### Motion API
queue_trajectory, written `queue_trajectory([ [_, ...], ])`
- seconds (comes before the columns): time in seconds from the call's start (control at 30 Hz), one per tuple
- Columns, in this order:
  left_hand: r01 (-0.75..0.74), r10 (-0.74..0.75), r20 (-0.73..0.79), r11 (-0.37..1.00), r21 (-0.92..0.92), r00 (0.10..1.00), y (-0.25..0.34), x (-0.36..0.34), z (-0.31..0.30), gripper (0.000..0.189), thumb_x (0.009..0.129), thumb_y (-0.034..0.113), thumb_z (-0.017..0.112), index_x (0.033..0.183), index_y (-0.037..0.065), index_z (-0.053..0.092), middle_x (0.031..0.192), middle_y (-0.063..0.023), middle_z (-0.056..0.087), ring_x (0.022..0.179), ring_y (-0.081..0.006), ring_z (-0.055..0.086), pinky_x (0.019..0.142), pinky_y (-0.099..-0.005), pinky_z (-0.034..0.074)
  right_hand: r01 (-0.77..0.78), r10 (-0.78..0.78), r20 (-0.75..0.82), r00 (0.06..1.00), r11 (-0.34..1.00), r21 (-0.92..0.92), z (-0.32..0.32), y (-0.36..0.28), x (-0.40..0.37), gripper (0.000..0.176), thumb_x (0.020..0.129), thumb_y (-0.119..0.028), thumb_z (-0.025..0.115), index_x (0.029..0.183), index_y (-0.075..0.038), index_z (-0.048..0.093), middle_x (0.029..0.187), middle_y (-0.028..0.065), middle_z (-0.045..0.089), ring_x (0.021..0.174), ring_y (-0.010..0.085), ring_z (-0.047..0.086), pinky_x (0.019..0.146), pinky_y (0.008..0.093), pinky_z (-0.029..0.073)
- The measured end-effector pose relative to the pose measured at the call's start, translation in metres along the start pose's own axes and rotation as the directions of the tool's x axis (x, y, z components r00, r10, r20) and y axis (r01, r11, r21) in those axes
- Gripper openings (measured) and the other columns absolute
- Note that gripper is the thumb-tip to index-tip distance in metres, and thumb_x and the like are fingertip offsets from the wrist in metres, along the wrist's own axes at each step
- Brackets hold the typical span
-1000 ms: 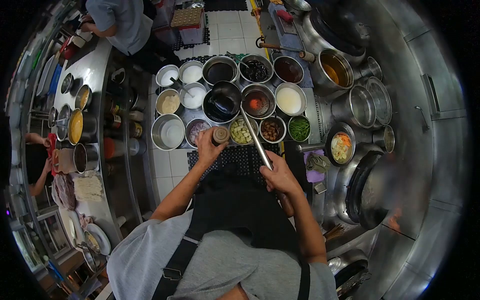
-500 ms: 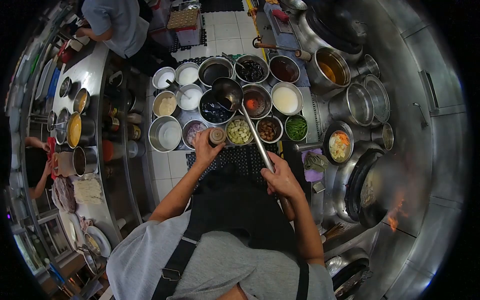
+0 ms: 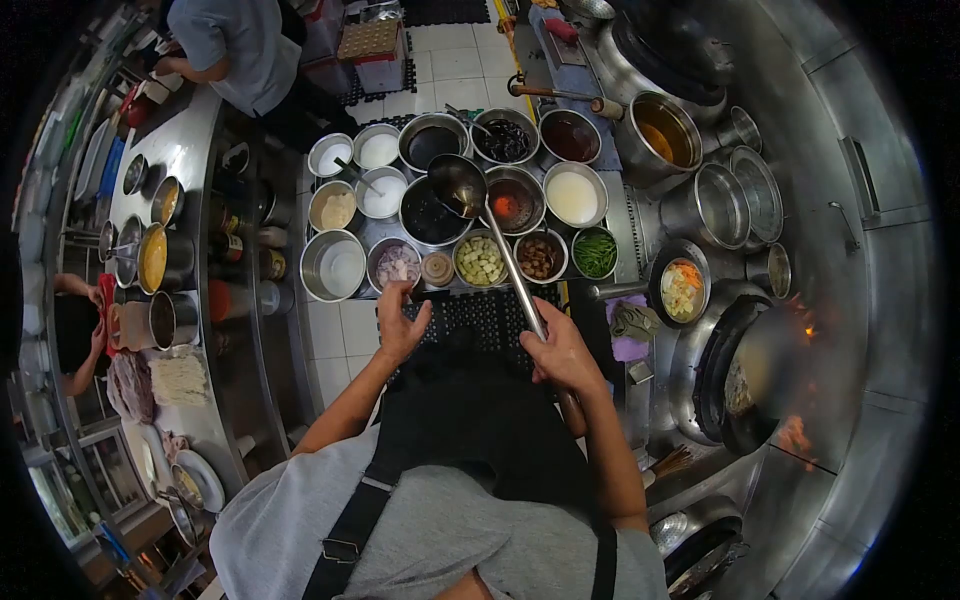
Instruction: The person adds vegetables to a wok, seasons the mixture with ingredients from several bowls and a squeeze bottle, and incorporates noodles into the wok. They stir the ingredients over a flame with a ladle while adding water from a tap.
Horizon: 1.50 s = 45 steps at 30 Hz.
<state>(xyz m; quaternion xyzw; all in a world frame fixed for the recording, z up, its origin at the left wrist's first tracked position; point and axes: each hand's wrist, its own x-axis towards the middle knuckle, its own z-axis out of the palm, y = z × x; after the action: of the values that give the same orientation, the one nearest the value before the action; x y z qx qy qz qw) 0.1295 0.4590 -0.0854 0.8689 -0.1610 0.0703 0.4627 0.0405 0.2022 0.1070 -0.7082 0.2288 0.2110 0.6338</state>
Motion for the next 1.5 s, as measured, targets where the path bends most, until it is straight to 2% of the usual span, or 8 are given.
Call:
queue_trajectory([
  [0.47,0.33,-0.526,0.645,0.85,0.41,0.554,-0.188,-0.168,0.015,0.026,0.078,0.026,0.066,0.089,0.002,0.068,0.085,-0.0224,0.069,0.085,-0.0426,0.067,0.074,-0.0483,0.054,0.023,-0.117,0.123,0.985,0.81,0.586,-0.029,0.049,-0.052,0.053,0.09,-0.01,0.057,0.139,0.001,0.041,0.058,-0.0026,0.041,0.037,0.0043,0.04,0.038,0.0256,0.048],
  [0.53,0.023,-0.357,0.812,0.92,0.391,0.462,-0.197,-0.166,0.01,0.026,0.081,0.027,0.065,0.086,0.002,0.069,0.082,-0.0202,0.07,0.077,-0.0379,0.069,0.069,-0.0455,0.055,0.051,-0.152,0.075,0.986,0.688,0.724,-0.045,0.067,-0.093,0.054,0.091,-0.008,0.054,0.143,0.0,0.04,0.06,-0.0029,0.04,0.037,0.0036,0.038,0.039,0.0263,0.047],
  [0.57,0.439,-0.574,0.655,0.813,0.383,0.492,-0.161,-0.159,0.007,0.028,0.083,0.029,0.065,0.08,0.001,0.07,0.078,-0.0188,0.071,0.068,-0.0301,0.071,0.065,-0.0418,0.056,0.117,-0.141,-0.03,0.99,0.662,0.741,-0.054,0.077,-0.118,0.054,0.091,-0.008,0.054,0.143,0.0,0.04,0.06,-0.0029,0.04,0.037,0.0036,0.038,0.039,0.0263,0.047],
  [0.63,0.273,-0.515,0.743,0.857,0.437,0.427,-0.234,-0.178,0.04,0.034,0.085,0.032,0.065,0.073,0.001,0.069,0.067,-0.0164,0.069,0.066,-0.0246,0.071,0.063,-0.0413,0.054,0.168,-0.127,-0.113,0.985,0.616,0.77,-0.072,0.096,-0.17,0.055,0.091,-0.008,0.054,0.143,-0.001,0.04,0.061,-0.003,0.039,0.037,0.003,0.036,0.039,0.0248,0.047],
  [0.73,0.217,-0.425,0.647,0.899,0.379,0.633,-0.208,-0.162,0.066,0.026,0.081,0.026,0.068,0.073,0.001,0.068,0.071,-0.0185,0.069,0.069,-0.0274,0.07,0.062,-0.0436,0.051,0.376,-0.093,-0.398,0.913,0.57,0.731,-0.098,0.136,-0.244,0.056,0.091,-0.01,0.056,0.144,-0.002,0.039,0.061,-0.0033,0.039,0.038,0.0038,0.038,0.038,0.0259,0.044],
  [1.27,-0.073,0.27,0.863,0.962,-0.265,0.426,0.175,-0.108,0.269,0.017,0.086,0.015,0.065,0.094,0.0,0.069,0.084,-0.0176,0.07,0.077,-0.027,0.07,0.068,-0.039,0.053,0.179,0.286,-0.945,0.162,0.933,0.313,-0.257,0.365,-0.277,0.052,0.086,-0.002,0.053,0.135,0.006,0.041,0.058,0.009,0.051,0.039,0.0186,0.05,0.038,0.0363,0.042],
  [1.33,-0.158,0.375,0.885,0.926,-0.342,0.276,0.229,-0.119,0.276,0.016,0.086,0.014,0.062,0.094,0.002,0.069,0.088,-0.0197,0.07,0.081,-0.0353,0.07,0.07,-0.043,0.053,0.451,0.269,-0.875,0.403,0.773,0.446,-0.249,0.381,-0.287,0.038,0.087,-0.002,0.053,0.124,0.004,0.05,0.058,0.0059,0.05,0.037,0.0171,0.049,0.036,0.0337,0.042],
  [1.5,-0.454,0.442,0.862,0.733,-0.506,-0.248,0.201,-0.186,0.347,0.025,0.086,0.016,0.057,0.105,0.004,0.067,0.091,-0.0217,0.07,0.085,-0.0428,0.066,0.076,-0.0463,0.054,0.336,0.212,-0.917,0.337,0.883,0.327,-0.261,0.37,-0.308,0.039,0.086,-0.001,0.053,0.125,0.003,0.05,0.057,0.0066,0.05,0.038,0.0169,0.049,0.037,0.0338,0.042],
])
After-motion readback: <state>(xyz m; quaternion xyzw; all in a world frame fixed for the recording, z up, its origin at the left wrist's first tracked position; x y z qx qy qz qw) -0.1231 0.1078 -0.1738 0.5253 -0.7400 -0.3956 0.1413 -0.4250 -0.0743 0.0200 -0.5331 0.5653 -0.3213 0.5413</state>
